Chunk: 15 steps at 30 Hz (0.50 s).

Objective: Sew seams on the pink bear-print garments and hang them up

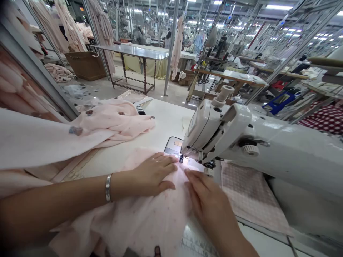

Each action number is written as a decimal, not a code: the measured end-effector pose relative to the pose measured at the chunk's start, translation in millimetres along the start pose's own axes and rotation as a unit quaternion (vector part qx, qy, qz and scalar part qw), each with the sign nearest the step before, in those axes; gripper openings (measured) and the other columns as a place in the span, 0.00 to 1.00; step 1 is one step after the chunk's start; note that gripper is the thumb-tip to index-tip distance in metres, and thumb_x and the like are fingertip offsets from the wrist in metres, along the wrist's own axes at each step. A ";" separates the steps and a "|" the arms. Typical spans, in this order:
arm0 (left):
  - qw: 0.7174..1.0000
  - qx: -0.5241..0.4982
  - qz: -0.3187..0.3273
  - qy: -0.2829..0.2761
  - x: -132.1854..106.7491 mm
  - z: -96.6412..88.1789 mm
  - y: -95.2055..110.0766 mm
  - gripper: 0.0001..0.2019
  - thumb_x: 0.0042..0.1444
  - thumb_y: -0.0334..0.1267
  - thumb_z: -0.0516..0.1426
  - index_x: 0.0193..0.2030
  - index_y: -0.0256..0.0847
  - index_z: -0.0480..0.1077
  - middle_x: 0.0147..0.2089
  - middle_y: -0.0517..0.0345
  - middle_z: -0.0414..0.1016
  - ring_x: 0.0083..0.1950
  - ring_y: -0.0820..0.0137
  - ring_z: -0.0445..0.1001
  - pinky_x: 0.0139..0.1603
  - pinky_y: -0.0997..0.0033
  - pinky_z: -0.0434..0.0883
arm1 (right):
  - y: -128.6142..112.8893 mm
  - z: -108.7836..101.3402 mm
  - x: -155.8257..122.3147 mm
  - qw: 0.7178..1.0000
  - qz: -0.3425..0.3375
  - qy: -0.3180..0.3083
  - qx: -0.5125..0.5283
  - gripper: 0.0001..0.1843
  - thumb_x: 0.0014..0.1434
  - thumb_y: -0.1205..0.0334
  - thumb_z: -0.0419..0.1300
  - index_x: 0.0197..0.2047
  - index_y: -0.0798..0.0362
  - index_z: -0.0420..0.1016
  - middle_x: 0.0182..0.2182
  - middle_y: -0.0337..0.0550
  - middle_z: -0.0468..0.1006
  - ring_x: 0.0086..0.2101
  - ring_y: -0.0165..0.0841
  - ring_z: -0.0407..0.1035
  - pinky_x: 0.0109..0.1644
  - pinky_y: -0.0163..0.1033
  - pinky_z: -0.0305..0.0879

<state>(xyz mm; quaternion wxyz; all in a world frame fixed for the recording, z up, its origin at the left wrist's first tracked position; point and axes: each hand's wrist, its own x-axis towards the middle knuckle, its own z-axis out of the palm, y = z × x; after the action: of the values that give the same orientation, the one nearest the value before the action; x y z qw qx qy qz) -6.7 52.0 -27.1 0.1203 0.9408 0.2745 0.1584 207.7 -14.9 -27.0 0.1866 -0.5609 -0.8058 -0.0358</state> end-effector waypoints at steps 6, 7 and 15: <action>1.000 0.024 -0.007 0.004 1.2 2.8 1.7 0.21 0.60 0.54 0.51 0.49 0.39 0.66 0.58 0.49 0.65 0.58 0.59 0.64 0.62 0.51 0.56 | 4.0 8.6 -19.8 0.986 -0.089 -0.086 -0.109 0.27 0.65 0.50 0.46 0.62 0.56 0.60 0.61 0.47 0.61 0.58 0.43 0.60 0.55 0.59 0.65; 1.000 0.026 -0.005 0.003 0.8 2.7 1.6 0.21 0.60 0.54 0.51 0.50 0.39 0.66 0.58 0.50 0.65 0.58 0.59 0.64 0.63 0.50 0.55 | 7.1 9.6 -20.6 0.985 -0.092 -0.088 -0.117 0.27 0.65 0.50 0.46 0.63 0.55 0.60 0.62 0.47 0.60 0.58 0.43 0.60 0.55 0.59 0.66; 0.999 0.031 0.024 -0.029 10.1 -2.0 -10.9 0.15 0.65 0.45 0.46 0.52 0.43 0.65 0.59 0.52 0.65 0.56 0.62 0.68 0.65 0.45 0.48 | 23.7 12.0 -11.6 0.986 -0.070 -0.119 -0.094 0.28 0.65 0.49 0.45 0.65 0.51 0.55 0.62 0.45 0.59 0.60 0.42 0.58 0.60 0.62 0.56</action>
<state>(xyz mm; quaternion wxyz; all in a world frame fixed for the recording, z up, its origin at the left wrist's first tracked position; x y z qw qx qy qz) -4.5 66.8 -26.4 0.0951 0.9546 0.2533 0.1249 229.8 -13.2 -45.7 0.0326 -0.5185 -0.8525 -0.0577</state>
